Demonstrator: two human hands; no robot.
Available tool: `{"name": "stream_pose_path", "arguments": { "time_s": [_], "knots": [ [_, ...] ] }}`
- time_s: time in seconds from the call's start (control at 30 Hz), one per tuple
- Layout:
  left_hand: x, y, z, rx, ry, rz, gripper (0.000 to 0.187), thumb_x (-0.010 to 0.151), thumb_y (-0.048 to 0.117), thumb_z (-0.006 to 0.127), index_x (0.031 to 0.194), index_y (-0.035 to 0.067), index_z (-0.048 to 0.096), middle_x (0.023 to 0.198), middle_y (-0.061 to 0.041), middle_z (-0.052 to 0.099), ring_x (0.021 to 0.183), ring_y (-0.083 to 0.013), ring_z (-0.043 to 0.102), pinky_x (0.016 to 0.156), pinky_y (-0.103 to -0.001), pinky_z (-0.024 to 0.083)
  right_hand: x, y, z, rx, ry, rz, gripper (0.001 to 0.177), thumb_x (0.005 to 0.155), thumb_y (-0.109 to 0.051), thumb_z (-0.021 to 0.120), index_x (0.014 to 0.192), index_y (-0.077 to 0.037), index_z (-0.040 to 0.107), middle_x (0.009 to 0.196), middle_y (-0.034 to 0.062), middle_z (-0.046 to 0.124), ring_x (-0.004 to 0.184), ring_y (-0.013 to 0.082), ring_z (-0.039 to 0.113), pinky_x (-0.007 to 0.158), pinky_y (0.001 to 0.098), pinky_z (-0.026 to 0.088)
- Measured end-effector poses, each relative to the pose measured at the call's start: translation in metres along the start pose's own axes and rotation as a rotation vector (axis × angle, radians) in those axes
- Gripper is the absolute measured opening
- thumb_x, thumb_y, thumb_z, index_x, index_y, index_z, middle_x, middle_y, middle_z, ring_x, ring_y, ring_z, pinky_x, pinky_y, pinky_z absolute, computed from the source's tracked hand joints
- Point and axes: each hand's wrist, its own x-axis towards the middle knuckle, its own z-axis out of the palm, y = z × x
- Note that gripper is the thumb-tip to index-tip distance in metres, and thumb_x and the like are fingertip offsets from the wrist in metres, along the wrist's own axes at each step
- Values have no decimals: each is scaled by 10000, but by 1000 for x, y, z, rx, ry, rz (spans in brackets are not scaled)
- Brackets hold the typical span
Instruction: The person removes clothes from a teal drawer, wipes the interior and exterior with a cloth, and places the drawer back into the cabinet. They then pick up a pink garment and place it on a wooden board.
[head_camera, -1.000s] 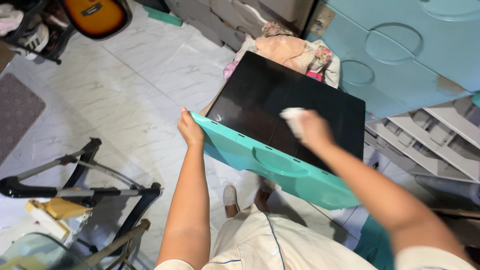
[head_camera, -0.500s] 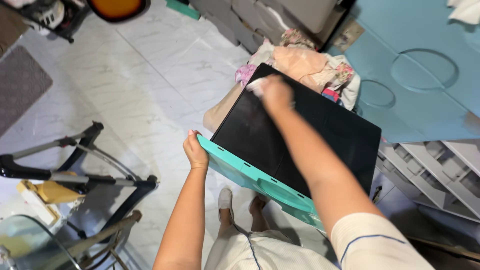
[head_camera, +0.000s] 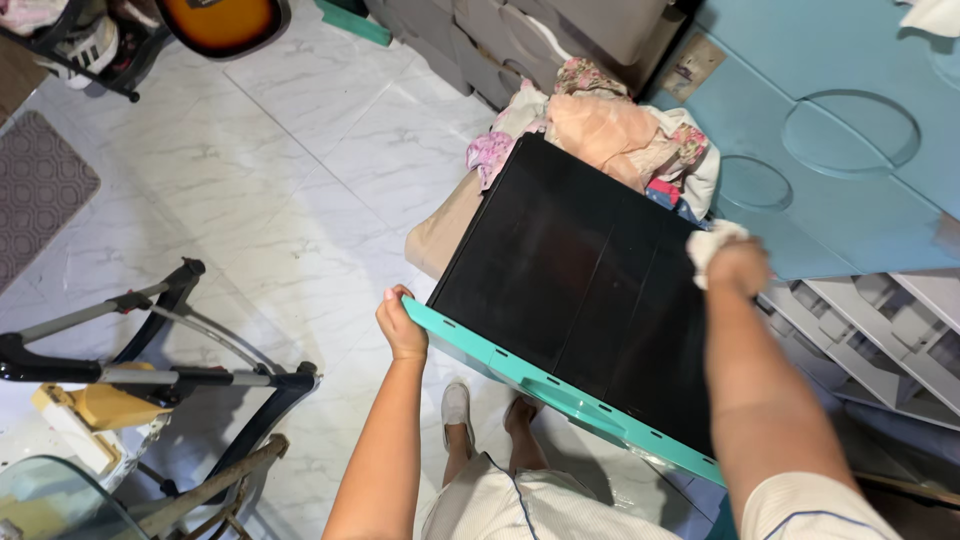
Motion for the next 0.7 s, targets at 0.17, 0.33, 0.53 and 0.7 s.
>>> {"name": "stream_pose_path", "arguments": {
  "time_s": [0.17,0.33,0.53,0.7],
  "knots": [
    [-8,0,-2,37,-11,17,571,1075,386,288,700,11,499,613,-13,408,603,-127,396,569,-323,305,-102,-77,11,201,-20,-145,505,1006,-544,550,883,-108,775,878,174,735,785,398,700,669,537,524],
    [3,17,-4,48,-9,87,551,1094,350,306,733,0,530,641,-20,445,628,-138,422,595,-332,352,-211,-145,-32,314,-219,-552,399,1013,-434,606,973,-72,769,953,177,741,862,389,716,749,491,559],
    [2,65,15,53,-70,142,496,1071,316,434,744,-23,591,641,-67,508,635,-171,461,602,-350,402,-239,-109,-68,718,-274,-820,283,987,-253,682,1041,18,743,968,213,725,863,404,708,743,414,558],
    [-31,143,54,94,-264,534,423,1031,253,412,696,44,565,684,-116,561,675,-294,536,694,-414,406,-186,-50,-72,866,-332,-529,184,979,-176,693,1024,-6,747,895,127,756,815,150,690,747,307,534]
  ]
}}
